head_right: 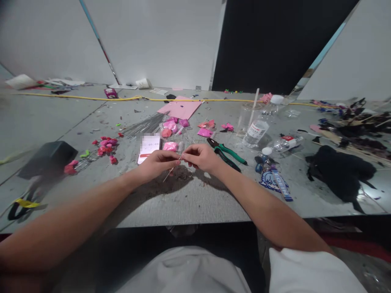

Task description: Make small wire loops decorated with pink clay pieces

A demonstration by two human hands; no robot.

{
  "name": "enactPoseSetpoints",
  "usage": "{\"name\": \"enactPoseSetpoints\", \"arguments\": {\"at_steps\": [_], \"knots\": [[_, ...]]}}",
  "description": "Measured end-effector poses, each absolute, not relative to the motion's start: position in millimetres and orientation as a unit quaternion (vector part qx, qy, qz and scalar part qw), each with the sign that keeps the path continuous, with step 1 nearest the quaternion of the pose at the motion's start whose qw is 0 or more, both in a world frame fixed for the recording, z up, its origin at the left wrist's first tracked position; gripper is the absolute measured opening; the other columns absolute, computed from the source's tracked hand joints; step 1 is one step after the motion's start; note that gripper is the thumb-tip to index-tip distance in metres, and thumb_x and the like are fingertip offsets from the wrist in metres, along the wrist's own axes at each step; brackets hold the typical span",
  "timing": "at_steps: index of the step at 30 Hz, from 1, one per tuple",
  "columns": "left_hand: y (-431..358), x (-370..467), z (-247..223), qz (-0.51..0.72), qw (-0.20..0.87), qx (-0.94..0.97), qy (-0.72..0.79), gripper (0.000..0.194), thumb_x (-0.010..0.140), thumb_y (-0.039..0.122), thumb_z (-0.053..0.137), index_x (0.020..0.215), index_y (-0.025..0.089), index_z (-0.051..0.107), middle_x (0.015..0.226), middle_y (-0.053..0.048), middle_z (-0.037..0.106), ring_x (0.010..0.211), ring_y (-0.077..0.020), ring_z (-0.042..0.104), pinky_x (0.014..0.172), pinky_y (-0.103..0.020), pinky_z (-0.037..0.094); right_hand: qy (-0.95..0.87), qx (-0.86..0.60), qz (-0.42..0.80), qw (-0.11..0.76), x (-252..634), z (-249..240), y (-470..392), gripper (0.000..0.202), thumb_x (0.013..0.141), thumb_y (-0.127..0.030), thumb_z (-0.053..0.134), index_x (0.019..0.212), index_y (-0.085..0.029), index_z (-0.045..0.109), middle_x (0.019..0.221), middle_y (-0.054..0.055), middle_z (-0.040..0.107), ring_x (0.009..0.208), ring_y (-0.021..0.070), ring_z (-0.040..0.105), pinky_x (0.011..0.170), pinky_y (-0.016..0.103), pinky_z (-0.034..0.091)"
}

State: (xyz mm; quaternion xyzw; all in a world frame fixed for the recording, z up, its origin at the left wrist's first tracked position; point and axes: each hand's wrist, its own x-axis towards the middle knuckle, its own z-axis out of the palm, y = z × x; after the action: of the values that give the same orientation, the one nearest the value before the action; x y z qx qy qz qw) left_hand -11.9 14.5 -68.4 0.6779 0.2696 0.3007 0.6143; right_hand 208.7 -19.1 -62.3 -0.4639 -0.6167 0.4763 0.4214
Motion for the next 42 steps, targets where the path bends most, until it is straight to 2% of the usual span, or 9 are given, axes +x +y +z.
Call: {"name": "enactPoseSetpoints", "arguments": {"at_steps": [7,10,12,17,24,28,33,39,42], "knots": [[13,-10,-73,0.303,0.649,0.636,0.288,0.027,0.086,0.040,0.086,0.103,0.019,0.084,0.073,-0.002,0.066,0.060,-0.0127,0.061,0.055,-0.025,0.048,-0.636,-0.466,0.434,0.436,209,-62,-18,0.028,0.084,-0.046,0.079,0.081,-0.020,0.069,0.056,-0.004,0.055,0.049,0.0113,0.045,0.049,0.027,0.035],[9,-7,-73,0.313,0.655,0.633,0.270,0.025,0.084,0.040,0.089,0.094,0.018,0.082,0.071,-0.002,0.068,0.061,-0.0129,0.061,0.059,-0.027,0.049,-0.672,-0.453,0.393,0.435,208,-59,-20,0.023,0.085,-0.040,0.077,0.080,-0.020,0.068,0.064,-0.003,0.058,0.056,0.0120,0.048,0.055,0.028,0.039],[6,-7,-72,0.324,0.635,0.652,0.260,0.025,0.082,0.040,0.090,0.086,0.017,0.081,0.072,-0.004,0.070,0.063,-0.0140,0.062,0.063,-0.029,0.050,-0.707,-0.444,0.348,0.427,206,-53,-25,0.019,0.087,-0.036,0.074,0.080,-0.020,0.069,0.069,-0.001,0.062,0.062,0.0135,0.052,0.059,0.029,0.041],[2,-11,-64,0.330,0.555,0.730,0.226,0.020,0.086,0.038,0.086,0.087,0.018,0.082,0.081,-0.008,0.075,0.073,-0.0187,0.066,0.067,-0.032,0.050,-0.811,-0.365,0.185,0.417,204,-35,-46,0.011,0.089,-0.023,0.071,0.080,-0.021,0.066,0.072,-0.001,0.065,0.063,0.0130,0.054,0.063,0.030,0.044],[1,-12,-64,0.326,0.461,0.816,0.122,0.015,0.095,0.030,0.077,0.087,0.017,0.078,0.081,-0.006,0.073,0.075,-0.0159,0.065,0.069,-0.029,0.050,-0.862,-0.281,0.122,0.403,209,-33,-52,0.015,0.091,-0.012,0.067,0.080,-0.021,0.063,0.070,-0.002,0.064,0.063,0.0117,0.054,0.062,0.027,0.043],[-14,-7,-70,0.380,0.567,0.719,0.130,0.012,0.094,0.028,0.080,0.097,0.017,0.077,0.092,-0.007,0.077,0.085,-0.0165,0.072,0.078,-0.028,0.057,-0.849,-0.277,0.141,0.427,207,-32,-57,0.014,0.092,-0.011,0.068,0.081,-0.020,0.065,0.071,-0.001,0.066,0.063,0.0112,0.054,0.061,0.026,0.044],[-36,-2,-71,0.358,0.727,0.567,0.151,0.018,0.091,0.029,0.085,0.089,0.017,0.071,0.077,-0.002,0.076,0.072,-0.0139,0.073,0.070,-0.026,0.059,-0.797,-0.327,0.265,0.432,203,-30,-63,0.014,0.092,-0.019,0.072,0.079,-0.020,0.066,0.069,-0.002,0.066,0.059,0.0112,0.056,0.055,0.025,0.044],[-41,1,-73,0.358,0.780,0.470,0.206,0.028,0.083,0.029,0.092,0.080,0.016,0.067,0.075,-0.002,0.075,0.072,-0.0127,0.072,0.069,-0.023,0.057,-0.745,-0.380,0.370,0.405,200,-40,-60,0.016,0.094,-0.029,0.071,0.082,-0.020,0.065,0.072,0.000,0.068,0.062,0.0143,0.063,0.058,0.027,0.048],[-39,2,-72,0.350,0.796,0.425,0.250,0.030,0.080,0.026,0.093,0.078,0.017,0.065,0.074,-0.003,0.074,0.071,-0.0126,0.071,0.062,-0.020,0.052,-0.771,-0.431,0.312,0.349,211,-37,-53,0.021,0.098,-0.040,0.068,0.090,-0.020,0.069,0.078,0.003,0.070,0.069,0.0175,0.064,0.063,0.031,0.047]]}}
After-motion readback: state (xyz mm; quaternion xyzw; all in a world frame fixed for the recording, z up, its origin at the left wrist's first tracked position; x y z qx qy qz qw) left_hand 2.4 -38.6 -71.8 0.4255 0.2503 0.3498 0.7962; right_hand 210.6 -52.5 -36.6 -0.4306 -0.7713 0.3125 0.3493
